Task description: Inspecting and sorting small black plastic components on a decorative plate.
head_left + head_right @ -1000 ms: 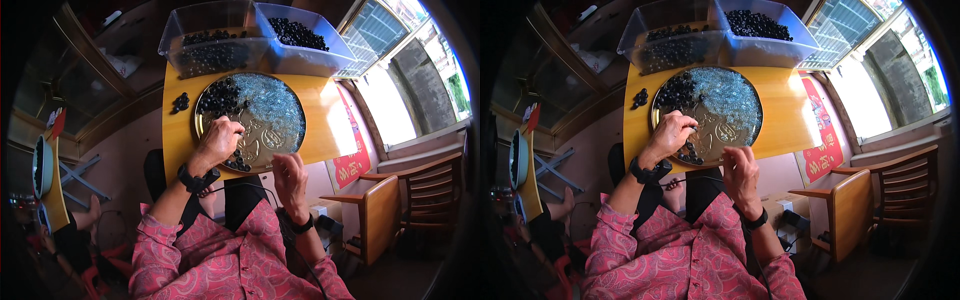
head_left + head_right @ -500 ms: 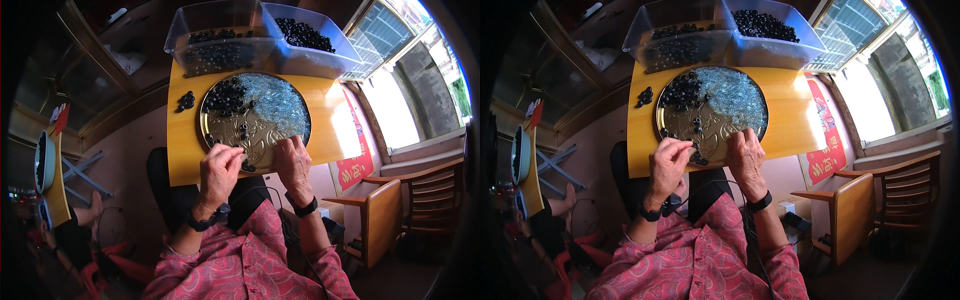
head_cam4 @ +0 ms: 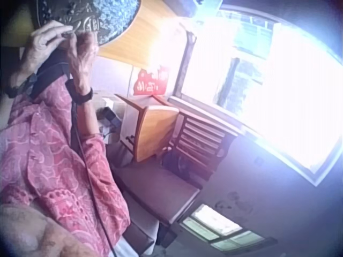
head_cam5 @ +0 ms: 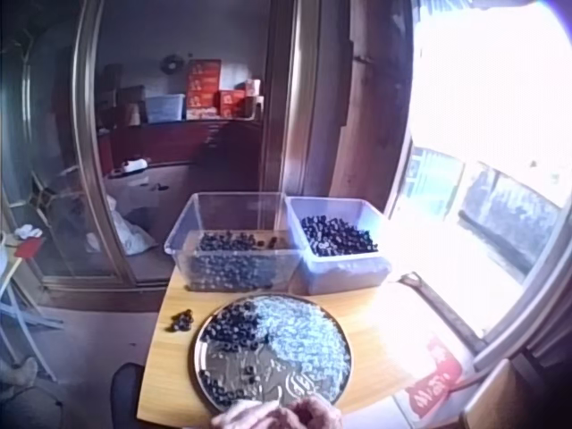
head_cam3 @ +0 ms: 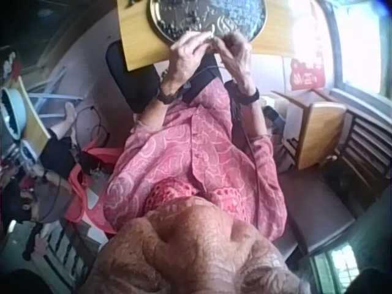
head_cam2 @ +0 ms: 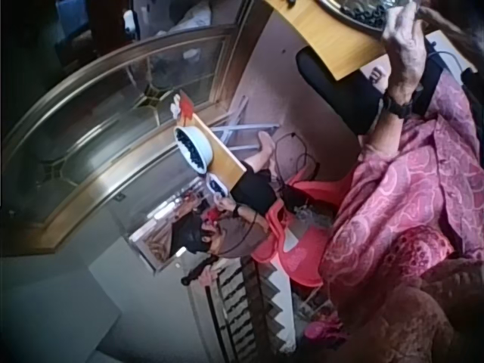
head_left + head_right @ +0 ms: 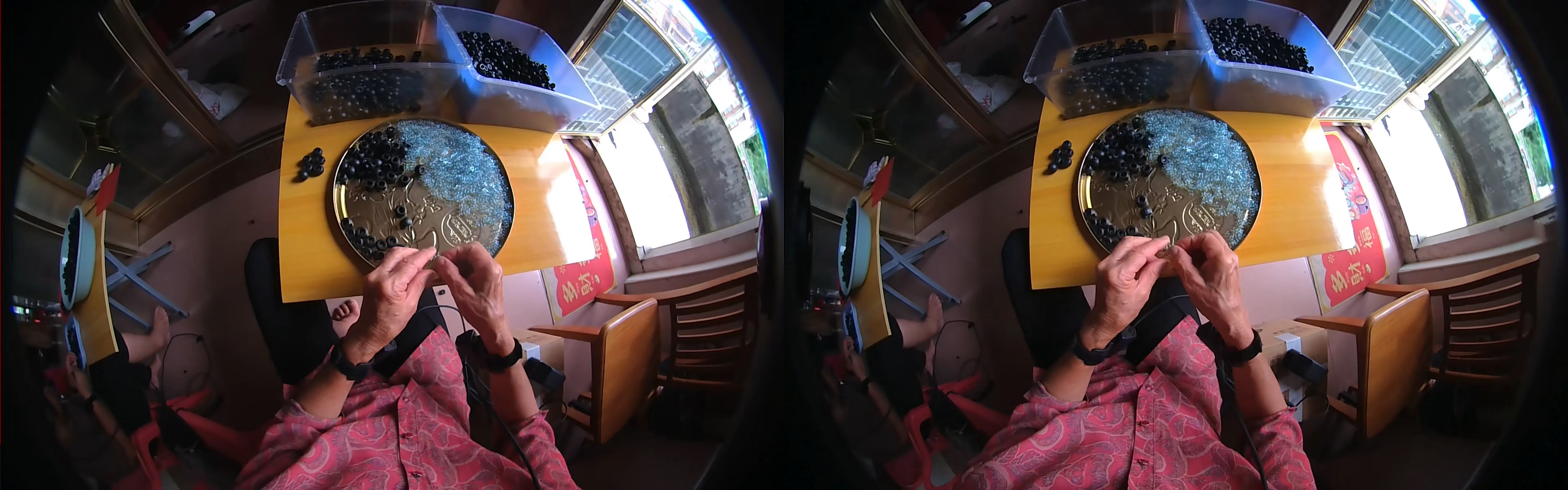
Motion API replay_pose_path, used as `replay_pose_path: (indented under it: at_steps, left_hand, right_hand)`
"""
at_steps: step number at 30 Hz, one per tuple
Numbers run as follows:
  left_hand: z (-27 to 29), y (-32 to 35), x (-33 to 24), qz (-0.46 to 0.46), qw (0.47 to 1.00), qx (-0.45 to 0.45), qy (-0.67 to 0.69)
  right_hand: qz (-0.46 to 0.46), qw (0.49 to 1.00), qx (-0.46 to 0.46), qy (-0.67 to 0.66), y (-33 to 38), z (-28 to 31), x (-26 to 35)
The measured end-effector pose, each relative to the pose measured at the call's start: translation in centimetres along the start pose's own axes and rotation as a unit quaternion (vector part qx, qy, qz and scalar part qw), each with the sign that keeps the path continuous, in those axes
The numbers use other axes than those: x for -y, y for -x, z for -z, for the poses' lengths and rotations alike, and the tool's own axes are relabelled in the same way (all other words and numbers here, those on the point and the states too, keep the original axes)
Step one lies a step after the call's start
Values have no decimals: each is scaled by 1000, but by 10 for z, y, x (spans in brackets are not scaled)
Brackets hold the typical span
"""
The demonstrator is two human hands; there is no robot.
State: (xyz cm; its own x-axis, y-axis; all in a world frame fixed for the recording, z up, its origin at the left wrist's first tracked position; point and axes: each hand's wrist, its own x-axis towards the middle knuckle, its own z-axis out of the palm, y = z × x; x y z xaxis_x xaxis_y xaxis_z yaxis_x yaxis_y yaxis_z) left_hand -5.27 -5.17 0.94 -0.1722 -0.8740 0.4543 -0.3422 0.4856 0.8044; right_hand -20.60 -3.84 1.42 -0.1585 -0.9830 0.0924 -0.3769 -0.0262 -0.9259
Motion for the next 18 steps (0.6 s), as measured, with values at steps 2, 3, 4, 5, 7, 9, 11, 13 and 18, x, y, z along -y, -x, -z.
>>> replay_pose_path:
  at_steps: [2, 3, 4, 5, 7, 9, 11, 13, 18]
  left_hand:
    - [-1, -1, 2, -19, 1000, -2, -3]
    - [-2, -2, 3, -38, 999, -4, -6]
    - [-2, -3, 3, -38, 999, -4, -6]
    - [-3, -3, 2, -30, 1000, -3, -1]
    - [-3, -4, 0, -22, 1000, -2, 4]
    - [0, -6, 0, 10, 1000, 4, 24]
    - [1, -5, 0, 42, 998, 13, 50]
    - [0, -5, -1, 50, 996, 17, 70]
    - [1, -3, 5, 57, 994, 40, 80]
  right_hand:
    - [-25, 999, 9, -41, 2, 0, 4]
    - [-49, 995, 18, -82, 2, 1, 5]
    - [-50, 995, 18, -82, 2, 1, 3]
    - [-67, 989, 27, -130, 2, 1, 0]
    - [-84, 980, 36, -177, 1, 4, 0]
    - [-118, 975, 70, -176, 1, 8, 12]
    - [-125, 971, 80, -185, 2, 10, 18]
    - [-132, 968, 89, -194, 2, 11, 17]
    - [-143, 958, 92, -233, 3, 12, 16]
